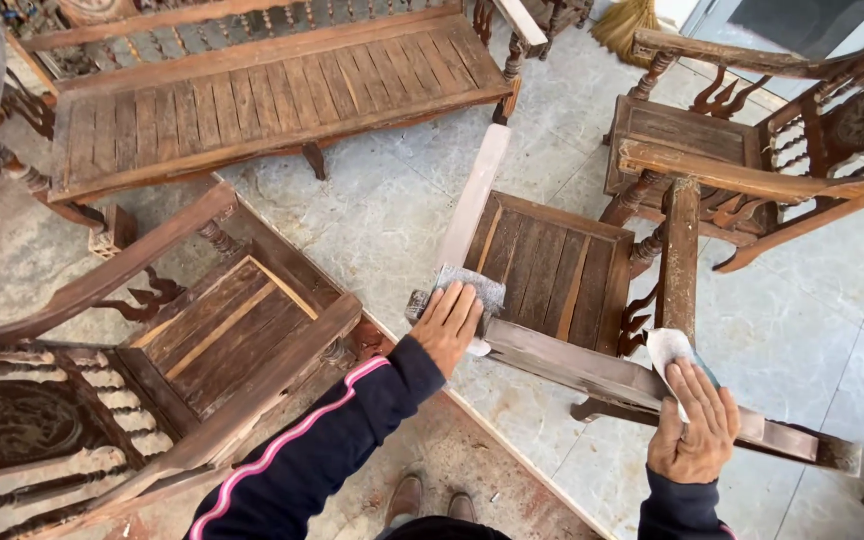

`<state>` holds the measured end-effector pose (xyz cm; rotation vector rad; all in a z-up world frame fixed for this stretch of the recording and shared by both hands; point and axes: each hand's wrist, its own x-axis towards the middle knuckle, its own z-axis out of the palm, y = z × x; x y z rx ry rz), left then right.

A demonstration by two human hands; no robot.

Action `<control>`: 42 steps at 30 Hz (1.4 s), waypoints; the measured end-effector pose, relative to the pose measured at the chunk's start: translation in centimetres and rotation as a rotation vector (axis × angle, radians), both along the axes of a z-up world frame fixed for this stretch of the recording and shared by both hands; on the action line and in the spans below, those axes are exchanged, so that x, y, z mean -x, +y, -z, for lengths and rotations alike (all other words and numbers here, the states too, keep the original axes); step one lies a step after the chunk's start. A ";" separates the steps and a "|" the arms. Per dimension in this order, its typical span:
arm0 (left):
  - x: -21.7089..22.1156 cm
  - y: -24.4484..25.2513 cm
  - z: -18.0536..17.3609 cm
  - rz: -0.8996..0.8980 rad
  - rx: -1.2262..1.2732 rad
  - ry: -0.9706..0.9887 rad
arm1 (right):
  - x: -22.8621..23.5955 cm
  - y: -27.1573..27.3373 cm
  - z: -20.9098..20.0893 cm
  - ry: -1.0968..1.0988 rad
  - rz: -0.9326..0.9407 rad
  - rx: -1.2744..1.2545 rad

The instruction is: Sand and clean wooden chairs using sandpaper and a cloth.

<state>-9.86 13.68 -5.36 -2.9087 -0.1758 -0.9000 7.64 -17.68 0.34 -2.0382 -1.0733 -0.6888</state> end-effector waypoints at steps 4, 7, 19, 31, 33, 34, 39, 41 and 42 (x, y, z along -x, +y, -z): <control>1.4 -0.4 1.1 0.077 -0.010 -0.065 | -0.6 -0.3 0.3 -0.020 0.010 0.022; 0.9 -0.2 0.7 0.037 -0.060 -0.029 | -0.4 0.0 0.2 0.013 0.028 0.013; 0.4 0.0 0.1 -0.009 -0.010 0.100 | 0.0 0.0 0.1 0.001 0.028 0.011; 1.6 -0.7 0.8 -0.031 -0.093 0.044 | -0.2 -0.1 0.0 0.000 0.002 0.015; 1.9 -0.1 1.5 0.064 -0.087 0.012 | -0.2 -0.4 0.2 0.001 0.012 0.034; 0.9 0.3 1.5 0.061 -0.080 0.013 | -0.3 -0.3 0.2 0.003 0.009 0.041; 0.2 0.1 0.9 -0.014 -0.067 0.056 | -0.2 -0.4 0.4 -0.012 -0.009 0.007; 0.8 0.0 2.0 -0.002 -0.107 0.012 | -0.4 -0.3 0.0 -0.012 -0.003 0.025; 1.3 -0.2 2.7 0.009 -0.140 -0.023 | -0.3 -0.4 0.0 -0.002 0.001 0.050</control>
